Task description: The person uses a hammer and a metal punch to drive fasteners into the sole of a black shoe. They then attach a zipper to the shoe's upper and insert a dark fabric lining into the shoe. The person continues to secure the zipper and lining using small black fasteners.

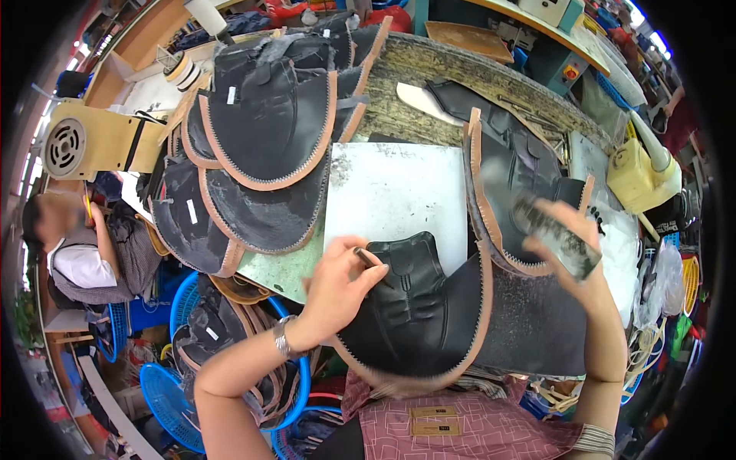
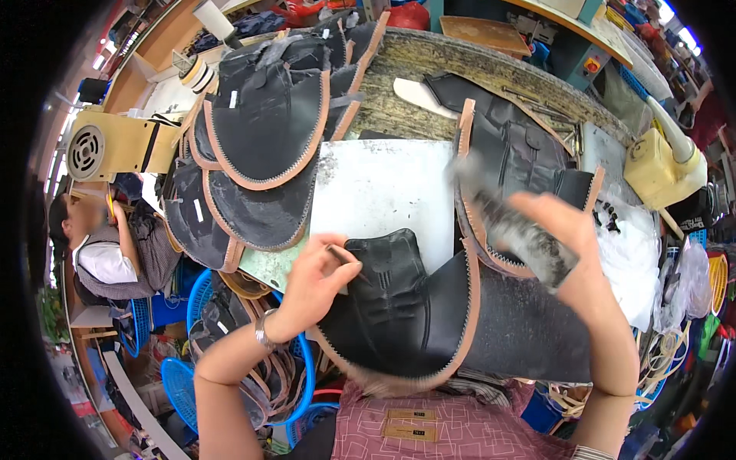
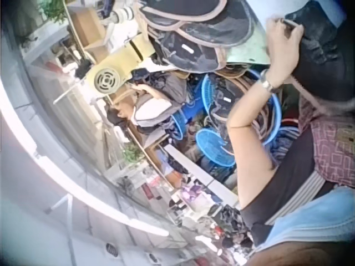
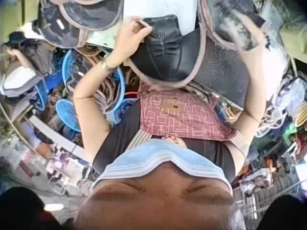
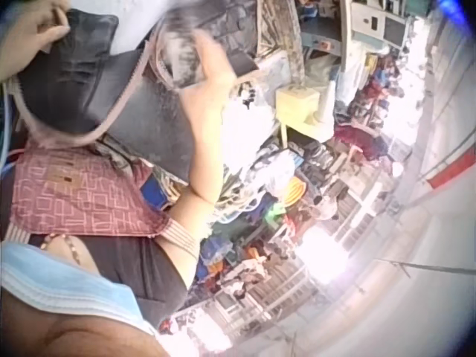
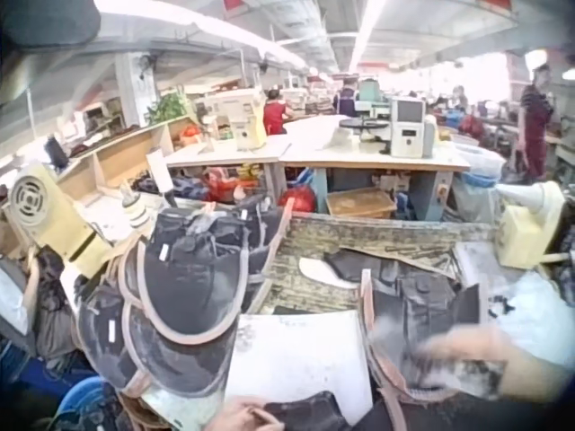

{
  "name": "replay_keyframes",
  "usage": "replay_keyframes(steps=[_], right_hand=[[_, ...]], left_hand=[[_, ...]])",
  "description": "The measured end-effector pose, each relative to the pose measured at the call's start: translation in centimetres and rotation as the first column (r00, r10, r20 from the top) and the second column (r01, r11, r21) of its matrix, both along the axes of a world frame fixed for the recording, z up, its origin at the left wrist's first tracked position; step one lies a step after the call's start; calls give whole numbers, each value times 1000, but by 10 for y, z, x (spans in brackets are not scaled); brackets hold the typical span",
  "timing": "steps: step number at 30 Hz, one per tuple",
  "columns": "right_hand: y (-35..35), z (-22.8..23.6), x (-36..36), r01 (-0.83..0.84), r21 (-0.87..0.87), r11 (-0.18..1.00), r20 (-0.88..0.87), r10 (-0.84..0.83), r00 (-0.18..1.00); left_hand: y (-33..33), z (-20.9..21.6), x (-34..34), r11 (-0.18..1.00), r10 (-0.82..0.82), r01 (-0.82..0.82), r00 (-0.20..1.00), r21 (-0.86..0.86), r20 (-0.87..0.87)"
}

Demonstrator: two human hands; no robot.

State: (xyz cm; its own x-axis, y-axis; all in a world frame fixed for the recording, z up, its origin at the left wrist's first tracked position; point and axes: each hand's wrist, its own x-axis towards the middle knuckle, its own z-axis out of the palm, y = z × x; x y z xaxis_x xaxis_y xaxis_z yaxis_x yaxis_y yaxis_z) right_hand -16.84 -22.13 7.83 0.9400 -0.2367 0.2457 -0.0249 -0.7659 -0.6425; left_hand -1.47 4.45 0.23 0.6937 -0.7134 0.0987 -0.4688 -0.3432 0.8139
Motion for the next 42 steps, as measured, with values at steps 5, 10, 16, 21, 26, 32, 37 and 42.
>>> replay_keyframes(steps=[5,10,16,21,26,32,37,42], right_hand=[[41,-30,-6,-218,-44,975,-119,211,970],[51,-36,2,-232,-48,972,-223,216,951],[47,-39,1,-202,-72,977,-326,169,930],[45,-27,6,-211,8,977,-243,207,948],[57,21,17,-292,-274,916,-407,165,899],[53,-41,4,-183,-18,983,-151,178,972],[53,-46,0,-132,-22,991,-358,115,927],[52,-15,1,-146,-25,989,-241,136,961]], left_hand=[[-4,11,5,971,-13,-118,840,-206,-542],[-9,-10,1,980,54,-147,844,-133,-534],[-15,-13,0,965,108,-221,828,-143,-550],[-19,-17,-3,987,92,-128,947,-99,-306],[-9,-32,-5,995,-1,38,934,-97,356],[-20,-21,-3,983,68,-98,981,-157,-184],[-15,-24,4,972,25,-137,867,-189,-498],[-20,-17,-2,998,-47,49,998,-35,48]])
